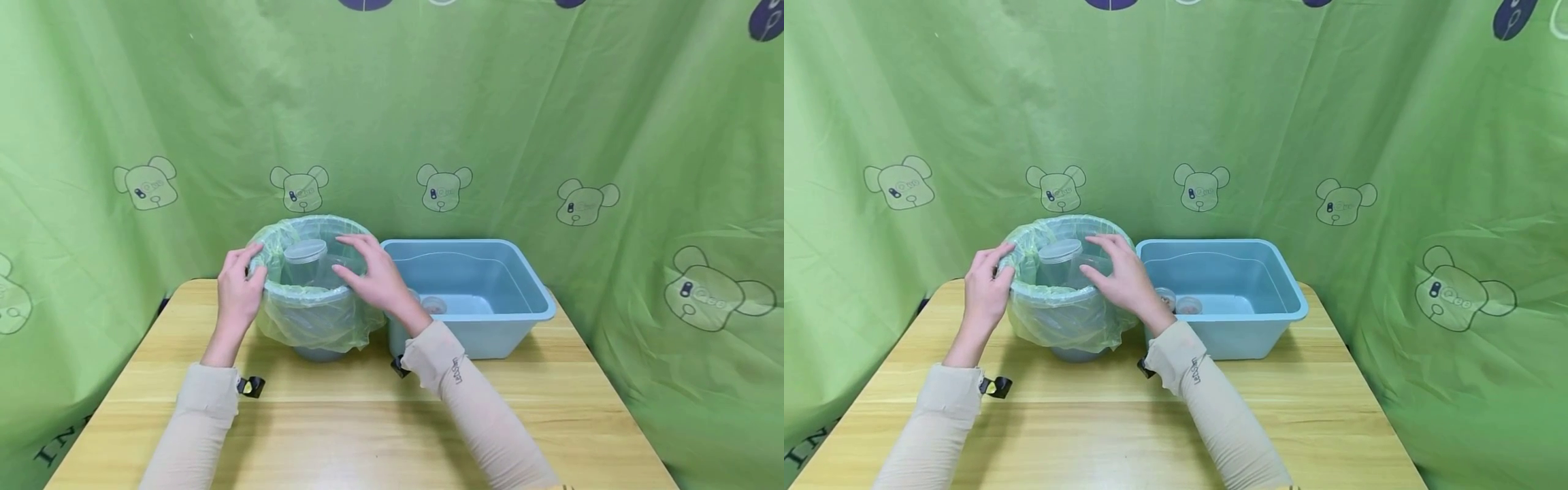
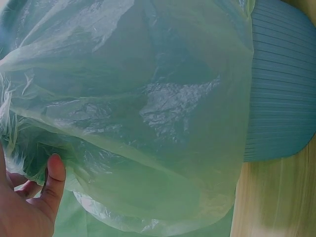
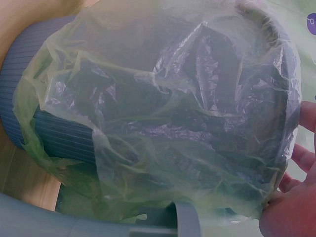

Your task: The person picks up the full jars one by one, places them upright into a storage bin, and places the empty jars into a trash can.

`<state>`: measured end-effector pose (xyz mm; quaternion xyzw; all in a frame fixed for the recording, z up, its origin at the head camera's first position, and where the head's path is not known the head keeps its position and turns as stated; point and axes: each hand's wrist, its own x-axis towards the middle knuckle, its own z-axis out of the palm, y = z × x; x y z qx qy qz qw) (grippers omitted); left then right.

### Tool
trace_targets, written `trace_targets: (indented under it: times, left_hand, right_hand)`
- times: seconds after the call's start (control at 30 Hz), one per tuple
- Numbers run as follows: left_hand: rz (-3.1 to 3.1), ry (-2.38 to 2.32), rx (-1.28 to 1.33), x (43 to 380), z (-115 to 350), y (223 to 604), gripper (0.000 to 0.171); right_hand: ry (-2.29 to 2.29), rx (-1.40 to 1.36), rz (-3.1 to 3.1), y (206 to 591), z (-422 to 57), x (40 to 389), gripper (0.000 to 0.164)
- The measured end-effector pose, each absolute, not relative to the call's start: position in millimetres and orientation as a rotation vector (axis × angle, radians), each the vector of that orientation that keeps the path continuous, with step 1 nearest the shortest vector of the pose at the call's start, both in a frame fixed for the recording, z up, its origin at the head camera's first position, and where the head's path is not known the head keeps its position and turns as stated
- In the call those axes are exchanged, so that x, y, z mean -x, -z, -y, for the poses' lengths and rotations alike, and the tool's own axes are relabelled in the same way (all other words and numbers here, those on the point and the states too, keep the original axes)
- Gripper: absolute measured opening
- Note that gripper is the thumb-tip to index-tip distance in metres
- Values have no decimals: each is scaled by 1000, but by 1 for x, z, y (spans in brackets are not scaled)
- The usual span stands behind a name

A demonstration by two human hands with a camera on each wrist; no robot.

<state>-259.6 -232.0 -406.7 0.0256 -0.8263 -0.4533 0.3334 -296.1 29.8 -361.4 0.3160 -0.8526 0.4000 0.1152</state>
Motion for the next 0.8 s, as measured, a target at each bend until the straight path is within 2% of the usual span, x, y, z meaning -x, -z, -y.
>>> trace_targets:
  times: [0.57, 0.8]
  left_hand:
    - [2199, 1184, -42, 259, 229, 406, 48]
    - [2318, 1100, -42, 251, 232, 409, 54]
  right_hand:
    - [-1210, -922, 2517, 360, -42, 295, 52]
    - [-1191, -997, 2514, 357, -55, 287, 55]
